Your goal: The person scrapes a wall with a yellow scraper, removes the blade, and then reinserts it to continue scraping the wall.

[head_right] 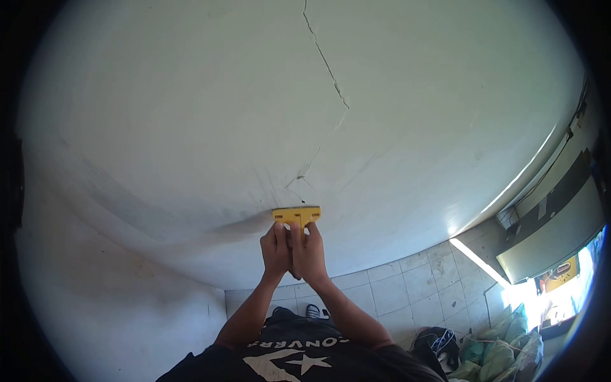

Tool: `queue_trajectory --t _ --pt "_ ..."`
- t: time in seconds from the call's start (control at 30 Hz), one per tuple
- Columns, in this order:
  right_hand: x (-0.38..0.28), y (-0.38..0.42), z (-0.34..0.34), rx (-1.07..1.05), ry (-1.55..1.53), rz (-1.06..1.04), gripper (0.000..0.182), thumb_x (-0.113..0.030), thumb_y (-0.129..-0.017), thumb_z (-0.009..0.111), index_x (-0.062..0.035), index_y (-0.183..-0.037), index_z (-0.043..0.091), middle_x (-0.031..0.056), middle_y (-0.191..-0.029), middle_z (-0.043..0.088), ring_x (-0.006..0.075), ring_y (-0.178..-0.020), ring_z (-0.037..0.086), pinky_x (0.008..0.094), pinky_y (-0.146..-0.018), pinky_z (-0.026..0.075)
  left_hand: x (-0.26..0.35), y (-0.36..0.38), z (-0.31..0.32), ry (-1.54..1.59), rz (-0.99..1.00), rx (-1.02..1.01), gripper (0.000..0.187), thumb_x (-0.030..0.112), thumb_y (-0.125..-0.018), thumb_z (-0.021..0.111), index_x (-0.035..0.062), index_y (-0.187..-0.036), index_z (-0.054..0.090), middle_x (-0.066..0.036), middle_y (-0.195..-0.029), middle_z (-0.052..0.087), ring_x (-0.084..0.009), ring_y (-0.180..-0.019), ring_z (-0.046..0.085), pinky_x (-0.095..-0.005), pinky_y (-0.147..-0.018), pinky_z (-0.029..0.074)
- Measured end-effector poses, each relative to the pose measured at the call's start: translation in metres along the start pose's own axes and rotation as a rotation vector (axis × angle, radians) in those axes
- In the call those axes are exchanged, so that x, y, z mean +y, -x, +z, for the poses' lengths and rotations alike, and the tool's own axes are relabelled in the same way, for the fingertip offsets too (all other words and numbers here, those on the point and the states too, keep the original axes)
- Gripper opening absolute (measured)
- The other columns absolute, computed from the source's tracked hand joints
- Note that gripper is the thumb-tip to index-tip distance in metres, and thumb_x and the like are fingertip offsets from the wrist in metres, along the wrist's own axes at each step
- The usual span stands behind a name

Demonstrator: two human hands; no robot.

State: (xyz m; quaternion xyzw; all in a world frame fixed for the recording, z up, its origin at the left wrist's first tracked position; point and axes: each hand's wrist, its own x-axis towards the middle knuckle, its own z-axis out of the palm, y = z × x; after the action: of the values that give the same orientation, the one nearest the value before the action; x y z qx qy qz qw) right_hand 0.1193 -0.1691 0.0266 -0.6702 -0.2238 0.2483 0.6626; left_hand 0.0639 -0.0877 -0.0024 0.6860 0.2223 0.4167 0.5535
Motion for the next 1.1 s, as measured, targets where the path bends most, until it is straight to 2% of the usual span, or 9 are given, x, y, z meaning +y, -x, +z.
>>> queue_trajectory --t 0.17,0.33,0.37,0.63,0.8,0.87,0.93,1.0,1.1 --pt "0.022 -0.001 0.009 0.078 -0.06 -0.156 0.038 -0.029 -0.107 0.051 0.0079 -0.114 0.049 0.0202 -0.078 0.069 0.0198 -0.072 0.07 0.0338 -0.059 0.052 -0.011 0.001 0.003 -0.073 0.083 0.04 0.044 0.03 -0.109 0.043 -0.0005 -0.08 0.057 -0.009 -0.059 0.06 -0.0141 -0.052 0.056 -0.0309 -0.053 0.045" --pt "-0.022 -0.007 0.012 0.027 0.04 -0.152 0.038 -0.029 -0.107 0.051 0.008 -0.115 0.048 0.0219 -0.078 0.068 0.0223 -0.074 0.071 0.0331 -0.06 0.052 0.031 -0.022 -0.007 0.016 0.06 0.007 0.051 0.038 -0.109 0.042 -0.0034 -0.083 0.057 -0.012 -0.063 0.062 -0.018 -0.054 0.058 -0.0341 -0.054 0.045" --pt "-0.005 -0.007 0.017 0.085 -0.02 -0.254 0.031 -0.027 -0.108 0.051 0.0033 -0.112 0.049 0.0073 -0.065 0.063 0.0058 -0.055 0.056 0.0235 -0.046 0.039 0.025 -0.016 -0.005 -0.073 0.142 0.048 0.047 0.034 -0.109 0.043 -0.0011 -0.081 0.058 -0.01 -0.059 0.061 -0.0156 -0.051 0.058 -0.0325 -0.051 0.045" --pt "0.017 0.0 0.004 0.09 -0.043 -0.084 0.03 -0.026 -0.108 0.051 0.0036 -0.115 0.052 0.0074 -0.069 0.064 0.0053 -0.057 0.056 0.0232 -0.049 0.041 -0.007 0.006 0.007 -0.025 -0.013 0.024 0.046 0.031 -0.109 0.043 -0.0008 -0.08 0.058 -0.009 -0.061 0.064 -0.0162 -0.053 0.061 -0.0319 -0.054 0.047" --pt "0.029 0.001 0.012 0.13 -0.058 -0.189 0.03 -0.027 -0.108 0.052 0.0021 -0.109 0.051 0.0074 -0.069 0.064 0.0046 -0.057 0.056 0.0233 -0.047 0.039 -0.018 0.008 0.003 -0.164 0.083 0.056 0.045 0.032 -0.109 0.043 -0.0007 -0.081 0.058 -0.009 -0.061 0.064 -0.017 -0.053 0.061 -0.0323 -0.053 0.047" --pt "0.005 -0.007 0.012 0.1 0.072 -0.144 0.03 -0.028 -0.108 0.051 0.0018 -0.108 0.05 0.008 -0.069 0.065 0.0044 -0.058 0.056 0.0233 -0.047 0.039 0.011 -0.008 0.002 -0.066 0.063 0.083 0.044 0.031 -0.109 0.043 -0.0005 -0.081 0.059 -0.01 -0.061 0.063 -0.0173 -0.053 0.061 -0.0326 -0.053 0.047" --pt "-0.012 -0.004 0.015 0.063 -0.045 -0.155 0.031 -0.029 -0.109 0.05 0.0022 -0.109 0.05 0.0091 -0.07 0.066 0.0046 -0.059 0.056 0.0241 -0.047 0.04 0.034 -0.014 -0.004 0.036 0.007 0.028 0.044 0.031 -0.108 0.044 -0.0008 -0.082 0.059 -0.011 -0.061 0.063 -0.0184 -0.053 0.061 -0.0333 -0.053 0.048" --pt "0.003 0.005 0.015 0.047 -0.034 -0.155 0.03 -0.028 -0.109 0.049 0.0017 -0.109 0.051 0.0087 -0.07 0.066 0.0044 -0.058 0.055 0.0241 -0.046 0.039 0.003 -0.002 -0.008 -0.127 0.093 0.02 0.044 0.032 -0.108 0.045 -0.002 -0.083 0.06 -0.012 -0.06 0.061 -0.0166 -0.053 0.059 -0.0329 -0.054 0.047" --pt "0.026 -0.004 0.019 0.152 -0.036 -0.301 0.03 -0.028 -0.109 0.049 0.0021 -0.111 0.051 0.0066 -0.071 0.066 0.0034 -0.057 0.054 0.0224 -0.047 0.039 -0.005 0.001 -0.002 -0.118 0.064 0.062 0.043 0.03 -0.108 0.044 -0.0021 -0.085 0.061 -0.011 -0.06 0.06 -0.0172 -0.053 0.059 -0.0325 -0.053 0.046"
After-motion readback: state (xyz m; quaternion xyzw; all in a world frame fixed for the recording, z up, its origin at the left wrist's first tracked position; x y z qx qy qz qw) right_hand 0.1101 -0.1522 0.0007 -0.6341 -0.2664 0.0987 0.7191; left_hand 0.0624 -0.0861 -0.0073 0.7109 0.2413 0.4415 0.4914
